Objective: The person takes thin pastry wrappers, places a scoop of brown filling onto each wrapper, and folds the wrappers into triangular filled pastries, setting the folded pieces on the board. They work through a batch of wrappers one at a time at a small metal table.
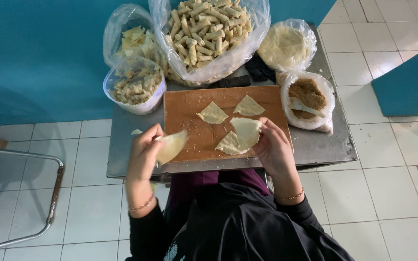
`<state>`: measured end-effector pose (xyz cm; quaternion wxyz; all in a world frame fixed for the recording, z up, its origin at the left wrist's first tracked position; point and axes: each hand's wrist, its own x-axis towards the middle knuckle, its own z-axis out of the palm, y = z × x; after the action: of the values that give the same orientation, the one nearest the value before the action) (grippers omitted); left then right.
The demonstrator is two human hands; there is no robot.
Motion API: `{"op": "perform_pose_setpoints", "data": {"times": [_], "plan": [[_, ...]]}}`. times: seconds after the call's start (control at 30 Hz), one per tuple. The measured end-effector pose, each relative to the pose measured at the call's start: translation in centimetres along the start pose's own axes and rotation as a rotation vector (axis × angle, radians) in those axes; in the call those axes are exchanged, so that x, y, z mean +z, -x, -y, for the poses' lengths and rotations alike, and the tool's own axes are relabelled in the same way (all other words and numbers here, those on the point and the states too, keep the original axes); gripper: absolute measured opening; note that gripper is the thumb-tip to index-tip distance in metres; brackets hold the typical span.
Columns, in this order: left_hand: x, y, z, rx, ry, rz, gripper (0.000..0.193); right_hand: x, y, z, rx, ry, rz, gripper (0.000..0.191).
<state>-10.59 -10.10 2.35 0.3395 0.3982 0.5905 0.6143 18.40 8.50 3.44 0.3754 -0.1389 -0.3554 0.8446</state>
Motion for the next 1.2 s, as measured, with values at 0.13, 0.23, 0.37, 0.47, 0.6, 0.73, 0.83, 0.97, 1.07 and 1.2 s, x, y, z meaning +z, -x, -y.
{"op": "perform_pose_setpoints", "data": {"times": [0.13, 0.23, 0.37, 0.47, 0.6, 0.73, 0.83, 0.97, 1.07, 1.2], "plan": [[-0.2, 0.3, -2.5, 0.09, -0.803, -0.138, 0.017, 0.1, 0.2, -0.9, -0.031, 0.12, 0.02, 0.013], [1.5, 0.0, -4.1, 0.435, -1.183, -0.451, 0.028, 0.5, 0.5, -1.7, -0.131, 0.259, 0.006, 0.012], [6.0, 0.5, -4.3, 0.601, -0.962, -0.538, 0.01, 1.5, 1.9, -2.3, -0.362, 0.76, -0.112, 0.009], [10.4, 0.2, -2.6, 0.06, 0.057, 0.011, 0.011, 2.7, 1.8, -2.2, -0.604, 1.137, -0.088, 0.007], [13.8, 0.2, 0.0, -0.001, 0.581, 0.142, 0.015, 4.8, 2.0, -1.0, -0.757, 1.467, 0.079, 0.015], [13.2, -0.1, 1.5, -0.045, 0.59, 0.106, 0.027, 6.4, 1.8, 0.7, -0.803, 1.532, 0.251, 0.017], [12.6, -0.2, 2.0, -0.065, 0.497, 0.023, 0.03, 7.0, 1.6, 1.2, -0.745, 1.522, 0.293, 0.016], [11.6, -0.6, 1.8, -0.007, 0.543, 0.026, 0.019, 7.0, 1.6, 1.1, -0.751, 1.532, 0.237, 0.013], [11.4, -0.6, 1.4, -0.018, 0.471, 0.034, 0.018, 6.4, 1.7, 1.1, -0.726, 1.538, 0.217, 0.012], [11.1, -0.1, 0.6, 0.004, 0.343, 0.093, 0.022, 5.4, 1.5, 1.2, -0.656, 1.508, 0.207, 0.011]]}}
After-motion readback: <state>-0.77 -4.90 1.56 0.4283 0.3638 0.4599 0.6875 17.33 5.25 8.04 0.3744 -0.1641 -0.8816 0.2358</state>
